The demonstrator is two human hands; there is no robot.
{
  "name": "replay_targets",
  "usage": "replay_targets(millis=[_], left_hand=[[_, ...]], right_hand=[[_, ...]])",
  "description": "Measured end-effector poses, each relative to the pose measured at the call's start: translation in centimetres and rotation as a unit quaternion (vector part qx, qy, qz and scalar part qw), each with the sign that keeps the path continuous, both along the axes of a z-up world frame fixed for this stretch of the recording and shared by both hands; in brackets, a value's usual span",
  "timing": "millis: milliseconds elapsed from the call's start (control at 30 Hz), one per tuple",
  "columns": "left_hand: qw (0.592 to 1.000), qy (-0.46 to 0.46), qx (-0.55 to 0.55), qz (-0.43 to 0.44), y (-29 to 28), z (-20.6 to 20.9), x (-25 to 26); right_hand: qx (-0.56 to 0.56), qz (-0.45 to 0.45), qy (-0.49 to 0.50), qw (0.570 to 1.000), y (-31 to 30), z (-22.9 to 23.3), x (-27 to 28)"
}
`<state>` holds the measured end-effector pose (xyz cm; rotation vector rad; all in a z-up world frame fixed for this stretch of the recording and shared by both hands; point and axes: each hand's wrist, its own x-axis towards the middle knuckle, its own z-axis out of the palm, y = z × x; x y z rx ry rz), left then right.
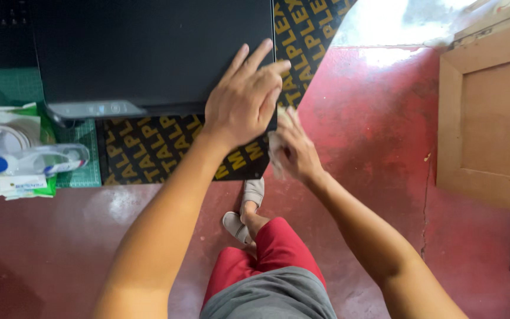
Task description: The person wipes the exterior of a printer with a cloth, gathers various items including rolls of tape and small containers from a desk, and then handles a pack of photo paper.
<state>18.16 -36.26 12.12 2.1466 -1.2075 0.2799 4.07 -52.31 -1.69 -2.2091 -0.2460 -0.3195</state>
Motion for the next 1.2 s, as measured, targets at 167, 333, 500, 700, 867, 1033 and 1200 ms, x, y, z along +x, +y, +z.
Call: replay_targets(millis=[167, 333, 500, 700, 867, 1033, 1200], left_hand=[[1.000, 0.017, -0.013, -0.004, 0.1, -0.3, -0.2], [0.999, 0.014, -0.038, 0.022, -0.8, -0.1, -1.0], [0.998, 0.015, -0.001, 0.054, -4.2, -0.2, 0.9], [0.995, 0.007, 0.052, 0.081, -7.3, 0.1, 4.1], [0.992, 0.038, 0.053, 0.104, -7.8, 1.3, 4.1], [0.991, 0.045, 0.074, 0.104, -7.8, 1.7, 4.8], [0.990, 0.054, 0.068, 0.110, -7.7, 1.8, 4.4]], right_hand=[[0.034, 0.176, 0.138, 0.974, -3.0, 1.1, -7.2], [0.048, -0.123, 0.202, 0.970, -6.1, 4.9, -6.6], [-0.049, -0.148, -0.054, 0.986, -6.0, 3.8, 1.8], [-0.124, -0.047, 0.011, 0.991, -2.6, -1.4, 9.5], [-0.146, -0.008, -0.002, 0.989, -7.5, -1.0, 18.1], [-0.168, -0.083, 0.057, 0.981, -16.7, -0.7, 25.6], [-0.132, -0.146, -0.010, 0.980, -22.0, -3.9, 25.4]])
